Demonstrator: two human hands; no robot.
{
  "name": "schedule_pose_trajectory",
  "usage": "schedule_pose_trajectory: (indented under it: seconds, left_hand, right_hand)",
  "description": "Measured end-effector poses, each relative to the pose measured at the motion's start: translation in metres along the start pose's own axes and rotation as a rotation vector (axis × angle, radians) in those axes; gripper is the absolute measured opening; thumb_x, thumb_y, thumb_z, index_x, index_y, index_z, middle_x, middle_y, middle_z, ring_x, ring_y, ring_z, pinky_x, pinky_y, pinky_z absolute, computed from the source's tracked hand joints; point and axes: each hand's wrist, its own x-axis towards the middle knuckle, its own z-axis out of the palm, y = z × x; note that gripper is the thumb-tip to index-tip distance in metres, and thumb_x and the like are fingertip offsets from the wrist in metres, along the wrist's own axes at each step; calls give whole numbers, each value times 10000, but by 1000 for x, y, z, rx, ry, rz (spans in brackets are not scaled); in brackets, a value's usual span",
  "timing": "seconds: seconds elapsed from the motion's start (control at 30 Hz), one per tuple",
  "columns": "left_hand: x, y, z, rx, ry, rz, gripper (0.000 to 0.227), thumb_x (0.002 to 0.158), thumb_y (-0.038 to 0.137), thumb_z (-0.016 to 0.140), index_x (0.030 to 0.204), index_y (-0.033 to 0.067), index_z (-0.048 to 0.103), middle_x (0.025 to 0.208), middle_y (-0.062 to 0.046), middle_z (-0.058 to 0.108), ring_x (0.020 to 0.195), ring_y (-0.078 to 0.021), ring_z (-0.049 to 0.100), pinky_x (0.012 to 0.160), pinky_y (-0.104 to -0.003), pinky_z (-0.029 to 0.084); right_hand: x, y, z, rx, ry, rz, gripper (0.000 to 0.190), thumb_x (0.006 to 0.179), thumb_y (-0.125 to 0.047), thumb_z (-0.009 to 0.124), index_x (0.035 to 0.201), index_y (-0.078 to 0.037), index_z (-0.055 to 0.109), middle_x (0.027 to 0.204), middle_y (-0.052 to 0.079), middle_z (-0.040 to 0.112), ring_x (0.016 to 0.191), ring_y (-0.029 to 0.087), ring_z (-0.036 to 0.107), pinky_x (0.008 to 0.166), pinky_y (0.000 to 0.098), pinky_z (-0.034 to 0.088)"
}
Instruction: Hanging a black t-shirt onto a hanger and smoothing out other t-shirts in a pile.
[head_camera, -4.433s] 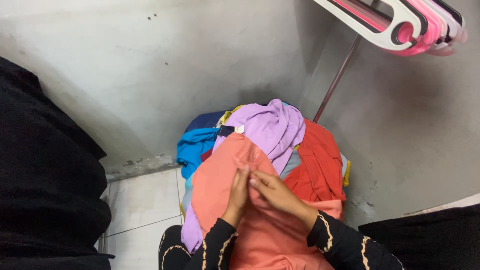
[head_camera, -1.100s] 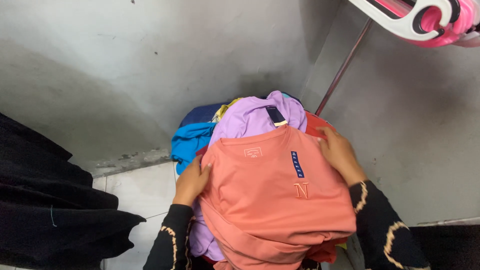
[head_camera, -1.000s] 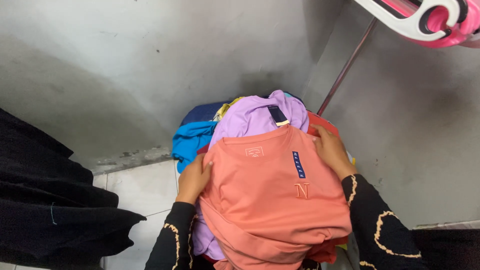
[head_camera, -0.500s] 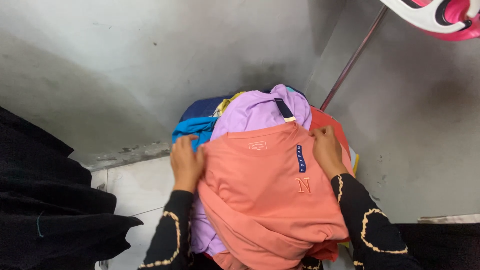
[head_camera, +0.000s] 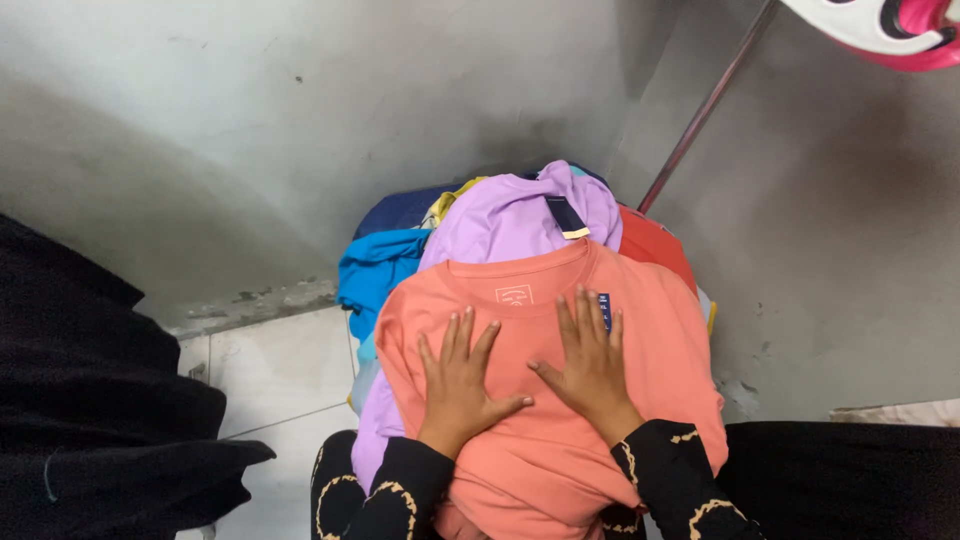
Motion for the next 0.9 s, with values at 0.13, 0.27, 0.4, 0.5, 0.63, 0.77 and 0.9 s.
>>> schedule_pose_trajectory:
  seconds: [0.13,0.27,0.4,0.5,0.63,0.77,0.9]
  left_hand:
    - [-10,-7,-15,9,-34,-50,1166,581,816,784,1536,246,432,1604,-230,352,1489,-473,268,1073,-827,23]
    - [-21,-16,-1,63,2,-48,1269,536,854,791,1561,222,391,1641,-271,224,1514,-500,176,1093,-796,40]
    - [-23,-14,7,143,-3,29,1297,586,825,790,1575,107,356,1638,-322,181,1495,-549,141,1067,-818,17]
    - [-7,-1,-5,19,-127,77,1248,673,772,777,1603,94,295,1636,-312,229,1523,-510,161,1161,-727,108]
    - [12,7,14,-56,-67,99,1189,731,770,689,1600,67,283,1659,-279,219,1534,-502,157,1195,-684,119]
    - [12,-1,36,-43,-23,115,1213,715,794,629,1619,78,254,1677,-252,202,1550,-489,116,1203,-667,130]
    - [6,-7,43,14,-7,129,1162,733,779,600,1621,107,264,1675,-241,212,1549,-489,119,1206,-655,140]
  right_hand:
    - [-2,7,6,-28,7,5,1043,893,-801,423,1628,-80,256,1643,277,263,1531,430,220,1178,684,81]
    - [0,1,-2,-22,-20,13,1052,872,-781,452,1607,-51,268,1634,295,272,1526,432,249,1178,689,119]
    - [2,-4,-8,-13,-17,14,1028,875,-722,502,1582,-6,290,1605,330,315,1525,436,267,1194,669,128]
    - [-1,7,9,-2,-85,51,1062,863,-783,496,1627,-92,239,1655,270,235,1520,438,247,1159,732,102]
    - [14,-18,-11,-28,-55,43,941,926,-677,518,1601,-61,294,1651,292,232,1538,453,195,1112,799,58]
    - [12,-24,8,59,-46,-62,718,1007,-430,490,1603,-73,306,1659,233,272,1528,404,253,1165,700,132]
    - [8,-20,20,31,-22,-77,712,1023,-450,406,1622,-87,275,1678,210,245,1548,375,220,1183,663,131]
